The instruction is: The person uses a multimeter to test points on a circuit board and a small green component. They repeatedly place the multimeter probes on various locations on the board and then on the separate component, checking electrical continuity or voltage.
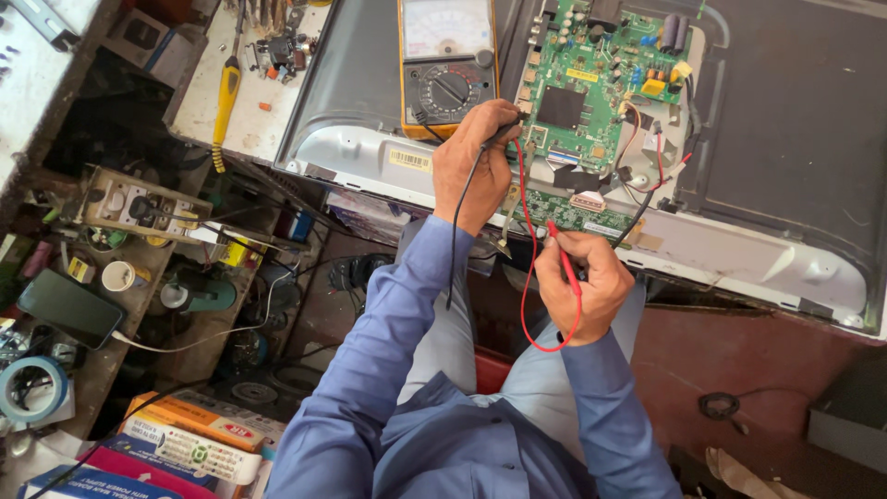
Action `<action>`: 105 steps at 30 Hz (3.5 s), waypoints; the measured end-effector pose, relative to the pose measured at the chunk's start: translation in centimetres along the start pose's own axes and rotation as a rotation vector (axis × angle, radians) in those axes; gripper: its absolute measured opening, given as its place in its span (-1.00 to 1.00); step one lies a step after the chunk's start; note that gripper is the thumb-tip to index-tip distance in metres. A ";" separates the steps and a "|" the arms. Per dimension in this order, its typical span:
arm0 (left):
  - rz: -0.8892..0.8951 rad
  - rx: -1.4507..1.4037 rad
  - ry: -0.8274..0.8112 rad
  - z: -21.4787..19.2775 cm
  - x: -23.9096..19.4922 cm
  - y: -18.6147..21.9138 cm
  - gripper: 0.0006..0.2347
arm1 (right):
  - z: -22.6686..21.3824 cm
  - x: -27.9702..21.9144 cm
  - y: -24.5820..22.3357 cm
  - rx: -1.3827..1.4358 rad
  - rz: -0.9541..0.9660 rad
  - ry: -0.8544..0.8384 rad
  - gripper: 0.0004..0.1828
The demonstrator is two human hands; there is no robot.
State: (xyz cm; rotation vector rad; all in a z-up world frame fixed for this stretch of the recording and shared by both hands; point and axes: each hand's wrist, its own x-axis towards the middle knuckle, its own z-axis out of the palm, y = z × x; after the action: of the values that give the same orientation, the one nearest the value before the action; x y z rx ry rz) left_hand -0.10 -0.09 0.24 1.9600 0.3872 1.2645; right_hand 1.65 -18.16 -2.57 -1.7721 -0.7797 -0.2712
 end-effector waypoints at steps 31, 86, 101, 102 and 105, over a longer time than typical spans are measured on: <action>0.003 0.025 -0.003 0.1 0.0 -0.2 -0.82 | 0.3 -0.1 0.2 -0.064 -0.006 0.057 -0.85; 0.034 0.013 0.035 0.0 0.3 -0.2 -0.79 | -1.7 3.0 0.4 0.134 0.374 -0.152 -0.92; -0.009 0.039 -0.024 -0.4 0.3 0.2 -0.79 | -1.3 2.3 0.0 0.121 0.388 -0.094 -0.89; -0.003 0.037 -0.020 -0.4 0.2 0.0 -0.78 | -1.3 2.2 0.2 0.094 0.375 -0.093 -0.89; 0.015 0.003 -0.001 -0.1 0.0 -0.4 -0.75 | -1.4 1.2 1.6 0.080 0.363 -0.094 -0.86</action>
State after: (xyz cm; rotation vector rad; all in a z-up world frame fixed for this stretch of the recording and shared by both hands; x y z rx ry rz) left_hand -0.16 0.21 -0.01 1.9693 0.3750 1.2733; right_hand 3.85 -19.22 -2.63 -1.8215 -0.5127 0.0847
